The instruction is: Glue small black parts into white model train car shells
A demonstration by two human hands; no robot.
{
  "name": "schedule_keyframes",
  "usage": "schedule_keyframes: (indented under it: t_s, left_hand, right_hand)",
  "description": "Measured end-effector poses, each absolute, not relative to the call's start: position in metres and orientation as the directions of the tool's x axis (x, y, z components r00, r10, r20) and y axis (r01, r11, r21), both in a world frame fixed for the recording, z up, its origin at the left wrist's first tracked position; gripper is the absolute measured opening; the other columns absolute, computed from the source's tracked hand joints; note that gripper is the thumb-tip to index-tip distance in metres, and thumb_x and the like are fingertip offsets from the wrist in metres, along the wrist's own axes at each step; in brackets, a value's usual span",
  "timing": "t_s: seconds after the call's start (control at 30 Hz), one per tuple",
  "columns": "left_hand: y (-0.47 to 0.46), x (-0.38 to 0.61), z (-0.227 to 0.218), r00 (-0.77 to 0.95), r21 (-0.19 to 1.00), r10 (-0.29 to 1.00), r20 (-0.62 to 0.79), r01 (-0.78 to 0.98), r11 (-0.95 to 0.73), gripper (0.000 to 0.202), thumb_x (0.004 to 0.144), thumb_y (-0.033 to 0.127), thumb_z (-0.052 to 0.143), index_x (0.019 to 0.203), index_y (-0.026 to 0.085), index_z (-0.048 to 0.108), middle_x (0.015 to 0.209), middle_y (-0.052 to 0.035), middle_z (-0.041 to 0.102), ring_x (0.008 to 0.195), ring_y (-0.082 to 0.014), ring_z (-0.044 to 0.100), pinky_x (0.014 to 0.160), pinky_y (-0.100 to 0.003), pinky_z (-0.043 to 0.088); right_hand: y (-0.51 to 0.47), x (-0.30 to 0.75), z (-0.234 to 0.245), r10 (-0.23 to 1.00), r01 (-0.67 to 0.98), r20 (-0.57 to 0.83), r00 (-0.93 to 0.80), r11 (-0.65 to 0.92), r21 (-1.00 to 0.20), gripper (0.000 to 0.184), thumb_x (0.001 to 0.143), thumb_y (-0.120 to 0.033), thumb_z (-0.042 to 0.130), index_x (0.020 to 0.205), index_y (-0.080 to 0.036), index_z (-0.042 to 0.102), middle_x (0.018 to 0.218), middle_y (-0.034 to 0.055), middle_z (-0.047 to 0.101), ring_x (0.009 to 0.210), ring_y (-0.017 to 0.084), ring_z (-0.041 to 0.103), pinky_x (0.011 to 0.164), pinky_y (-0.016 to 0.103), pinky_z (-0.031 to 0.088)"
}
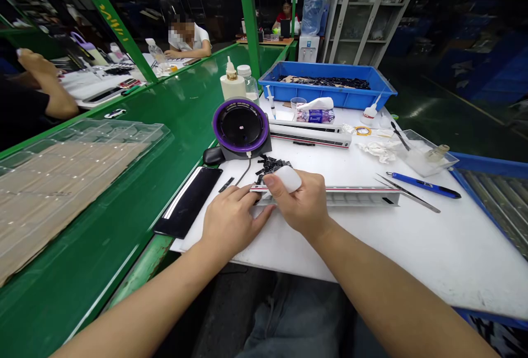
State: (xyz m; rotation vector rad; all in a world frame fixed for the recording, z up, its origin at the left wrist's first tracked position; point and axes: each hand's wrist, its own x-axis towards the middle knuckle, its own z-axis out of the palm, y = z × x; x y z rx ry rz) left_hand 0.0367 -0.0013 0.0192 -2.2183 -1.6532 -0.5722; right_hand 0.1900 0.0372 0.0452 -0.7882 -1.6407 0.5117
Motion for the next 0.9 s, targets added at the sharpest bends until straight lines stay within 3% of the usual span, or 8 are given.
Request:
schedule_keyframes:
  t_s: [0.9]
  left_hand:
    - [0.0014, 0.0373, 0.0156, 0.231, 0.055, 0.839, 0.493, 0.954, -0.294, 0.032, 0.088, 0.045, 0.055, 0.082, 0.019, 0.071, 0.080, -0.0065, 0.071, 0.083, -0.0239, 0.064, 0.086, -0.038, 0.050]
  right_hand:
    - [0.0382, 0.1881, 0.0389, 0.736, 0.218, 0.671, -0.089, 0.671, -0.708, 0.048, 0.091, -0.039, 0.057, 0.053, -0.019, 0.036, 0.049, -0.0054, 0.036, 0.046, 0.007, 0.031, 0.048, 0.025, 0.026]
